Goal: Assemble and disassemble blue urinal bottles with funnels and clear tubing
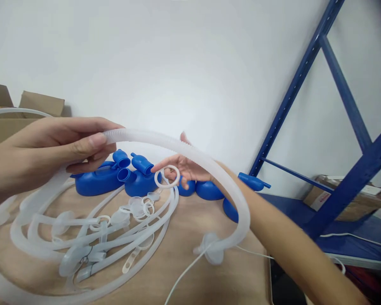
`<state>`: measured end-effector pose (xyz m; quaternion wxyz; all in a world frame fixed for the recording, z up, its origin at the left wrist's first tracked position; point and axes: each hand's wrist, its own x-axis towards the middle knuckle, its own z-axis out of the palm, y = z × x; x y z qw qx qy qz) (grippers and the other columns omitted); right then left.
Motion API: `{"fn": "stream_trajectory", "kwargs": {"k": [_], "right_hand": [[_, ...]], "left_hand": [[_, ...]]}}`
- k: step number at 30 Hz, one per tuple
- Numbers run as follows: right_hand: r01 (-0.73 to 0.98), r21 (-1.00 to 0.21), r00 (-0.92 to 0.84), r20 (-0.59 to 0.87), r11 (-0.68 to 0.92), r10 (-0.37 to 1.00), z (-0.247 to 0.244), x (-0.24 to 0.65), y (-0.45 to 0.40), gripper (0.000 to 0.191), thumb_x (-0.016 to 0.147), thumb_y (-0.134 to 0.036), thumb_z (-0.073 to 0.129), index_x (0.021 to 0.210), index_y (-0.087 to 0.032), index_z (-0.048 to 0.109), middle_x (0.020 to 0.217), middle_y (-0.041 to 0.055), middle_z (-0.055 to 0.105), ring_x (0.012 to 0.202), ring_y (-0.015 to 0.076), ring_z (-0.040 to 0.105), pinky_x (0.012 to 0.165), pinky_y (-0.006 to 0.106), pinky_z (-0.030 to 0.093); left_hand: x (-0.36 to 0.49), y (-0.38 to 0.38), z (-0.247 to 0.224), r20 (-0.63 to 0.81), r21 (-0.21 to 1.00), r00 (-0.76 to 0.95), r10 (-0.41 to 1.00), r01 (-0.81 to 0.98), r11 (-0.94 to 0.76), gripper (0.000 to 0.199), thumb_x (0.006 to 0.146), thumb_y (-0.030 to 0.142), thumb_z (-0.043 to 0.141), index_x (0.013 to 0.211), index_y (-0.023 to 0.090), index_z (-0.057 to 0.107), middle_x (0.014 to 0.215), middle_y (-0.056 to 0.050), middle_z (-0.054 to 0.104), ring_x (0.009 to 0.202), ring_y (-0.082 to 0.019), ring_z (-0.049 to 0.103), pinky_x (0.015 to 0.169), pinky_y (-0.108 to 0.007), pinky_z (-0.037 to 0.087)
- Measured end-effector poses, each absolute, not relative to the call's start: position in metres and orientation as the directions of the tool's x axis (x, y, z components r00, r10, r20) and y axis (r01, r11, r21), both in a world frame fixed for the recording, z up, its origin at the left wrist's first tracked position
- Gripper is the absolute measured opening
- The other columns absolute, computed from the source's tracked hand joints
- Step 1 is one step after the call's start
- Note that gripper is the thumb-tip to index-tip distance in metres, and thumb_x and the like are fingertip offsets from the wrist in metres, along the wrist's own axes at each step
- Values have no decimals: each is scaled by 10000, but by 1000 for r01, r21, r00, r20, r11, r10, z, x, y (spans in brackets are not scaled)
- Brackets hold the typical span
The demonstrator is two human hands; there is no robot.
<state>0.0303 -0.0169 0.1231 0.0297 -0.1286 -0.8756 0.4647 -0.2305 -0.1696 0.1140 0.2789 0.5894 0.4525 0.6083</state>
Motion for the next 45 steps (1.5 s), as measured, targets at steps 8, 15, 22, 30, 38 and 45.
{"fn": "stream_trajectory", "kwargs": {"k": [8, 15, 22, 30, 38, 45], "right_hand": [[367, -280, -842, 305, 887, 445, -19, -16, 14, 378, 1094, -350, 418, 1187, -227, 764, 882, -15, 759, 693, 60, 723, 604, 137, 499], [288, -363, -925, 132, 886, 355, -20, 20, 29, 307, 998, -330, 656, 1296, -286, 717, 1428, 66, 666, 1388, 213, 581, 1068, 379, 549], [333, -204, -896, 235, 921, 376, -17, 34, 28, 375, 1069, -343, 445, 1288, -238, 730, 1396, 67, 690, 1207, 182, 697, 934, 277, 555], [330, -102, -943, 20, 939, 333, -38, 9, 34, 370, 996, -204, 586, 1347, -240, 698, 1676, 94, 375, 1335, 317, 624, 1064, 447, 554], [259, -878, -924, -103, 403, 368, -29, 79, 24, 666, 996, -710, 427, 1293, -186, 712, 1235, 145, 746, 1102, 293, 727, 1013, 471, 547], [56, -996, -901, -21, 68, 434, -45, 199, 3, 829, 617, -738, 854, 1318, -344, 655, 1091, 101, 766, 926, 278, 760, 639, 334, 604]], "left_hand": [[-210, -164, 127, 605, 795, -156, 781, 160, -584, 170, 879, 146, 539, 836, 136, 703, 637, -1, 396, 410, -75, 386, 355, -200, 341], [-224, -150, 117, 592, 806, -146, 793, 123, -579, 167, 870, 145, 567, 930, 134, 723, 668, 13, 389, 434, -65, 412, 385, -184, 330], [-228, -143, 110, 626, 777, -221, 748, 106, -620, 273, 1015, 192, 445, 930, 149, 701, 656, 35, 393, 430, -43, 390, 402, -197, 278], [-236, -133, 100, 674, 739, -124, 728, 98, -667, 157, 935, 263, 667, 964, 124, 735, 687, 16, 444, 437, -52, 452, 374, -155, 340], [-254, -131, 101, 673, 733, -256, 694, 101, -673, 198, 990, 231, 546, 967, 131, 715, 681, 23, 450, 376, -65, 443, 362, -184, 319], [-262, -120, 103, 550, 773, -459, 698, -38, -634, 261, 995, 158, 433, 978, 116, 690, 671, 23, 432, 380, -68, 402, 375, -191, 347]]}}
